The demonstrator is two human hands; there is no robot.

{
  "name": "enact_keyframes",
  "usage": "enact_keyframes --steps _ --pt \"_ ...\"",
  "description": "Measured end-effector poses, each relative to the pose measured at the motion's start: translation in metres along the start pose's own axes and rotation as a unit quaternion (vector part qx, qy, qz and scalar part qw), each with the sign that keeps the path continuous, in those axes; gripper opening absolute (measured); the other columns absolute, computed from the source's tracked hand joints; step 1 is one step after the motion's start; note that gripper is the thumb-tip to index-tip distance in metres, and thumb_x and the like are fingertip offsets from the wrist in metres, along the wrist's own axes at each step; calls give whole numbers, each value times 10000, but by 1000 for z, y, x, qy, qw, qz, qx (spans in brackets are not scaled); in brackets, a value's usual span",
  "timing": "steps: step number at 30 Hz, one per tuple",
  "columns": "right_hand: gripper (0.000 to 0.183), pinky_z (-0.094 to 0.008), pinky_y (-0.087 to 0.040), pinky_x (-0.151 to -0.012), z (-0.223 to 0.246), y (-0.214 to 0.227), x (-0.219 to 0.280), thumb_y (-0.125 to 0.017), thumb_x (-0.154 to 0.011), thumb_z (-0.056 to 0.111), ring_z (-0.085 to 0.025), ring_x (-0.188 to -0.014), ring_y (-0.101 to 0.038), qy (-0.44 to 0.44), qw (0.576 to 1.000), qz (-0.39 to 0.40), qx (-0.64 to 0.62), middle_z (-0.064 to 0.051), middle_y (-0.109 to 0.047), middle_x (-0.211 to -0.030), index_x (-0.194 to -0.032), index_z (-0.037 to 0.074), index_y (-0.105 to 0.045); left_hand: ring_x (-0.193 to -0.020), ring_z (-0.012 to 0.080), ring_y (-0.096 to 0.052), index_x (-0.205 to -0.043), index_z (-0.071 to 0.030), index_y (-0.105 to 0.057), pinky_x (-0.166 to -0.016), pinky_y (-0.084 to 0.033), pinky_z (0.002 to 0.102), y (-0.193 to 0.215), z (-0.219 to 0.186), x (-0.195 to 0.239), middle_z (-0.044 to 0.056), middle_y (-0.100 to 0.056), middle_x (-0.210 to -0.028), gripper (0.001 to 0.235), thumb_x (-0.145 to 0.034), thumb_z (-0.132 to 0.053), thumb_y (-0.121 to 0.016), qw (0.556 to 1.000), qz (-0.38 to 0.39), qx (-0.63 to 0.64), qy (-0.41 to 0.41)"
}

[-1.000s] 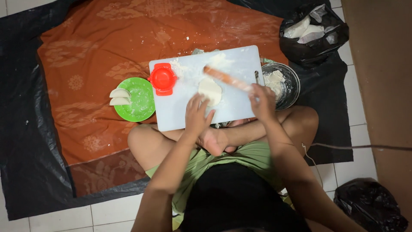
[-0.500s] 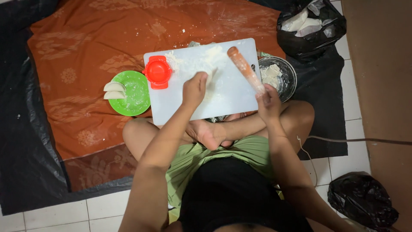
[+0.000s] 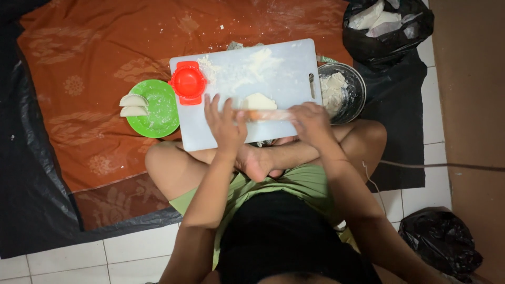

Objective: The person is preparing thin dough wrappers by hand-rolling dough into small balls and then flattening them using a rolling pin on a board.

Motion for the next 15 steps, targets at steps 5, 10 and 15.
enact_keyframes --steps 5,10,15 --pt "444 -435 -499 -941 7 -34 -19 -691 -829 380 -293 -1214 -596 -10 997 66 -46 -15 -694 -1154 -1247 233 -712 -1546 406 -183 -1431 -95 -586 -1266 -90 554 -5 -5 -28 251 -380 -1589 619 -985 -521 -535 912 387 -109 87" --pt "513 -534 -349 -1103 -9 -38 -76 -584 -981 393 -417 -1384 -416 -83 993 80 -19 -178 -575 -1364 -1434 155 -602 -1526 422 -195 -1381 -63 -612 -1240 -212 556 -41 22 -46 275 -424 -1524 691 -953 -594 -504 944 312 -94 47" --pt "512 -544 -257 -1187 -6 -41 -107 -347 -1113 454 -416 -1488 -265 -217 964 152 13 -210 -479 -1472 -1481 148 -530 -1516 393 -220 -1314 -27 -639 -1242 -252 493 -56 39 -59 255 -480 -1471 590 -1006 -513 -503 955 293 -47 9"
Point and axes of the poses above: each hand's wrist, its own x-axis away from the middle knuckle, its own y-axis out of the back of the hand, z = x × y, the point moved 1 cm from there along -x, towards the middle knuckle
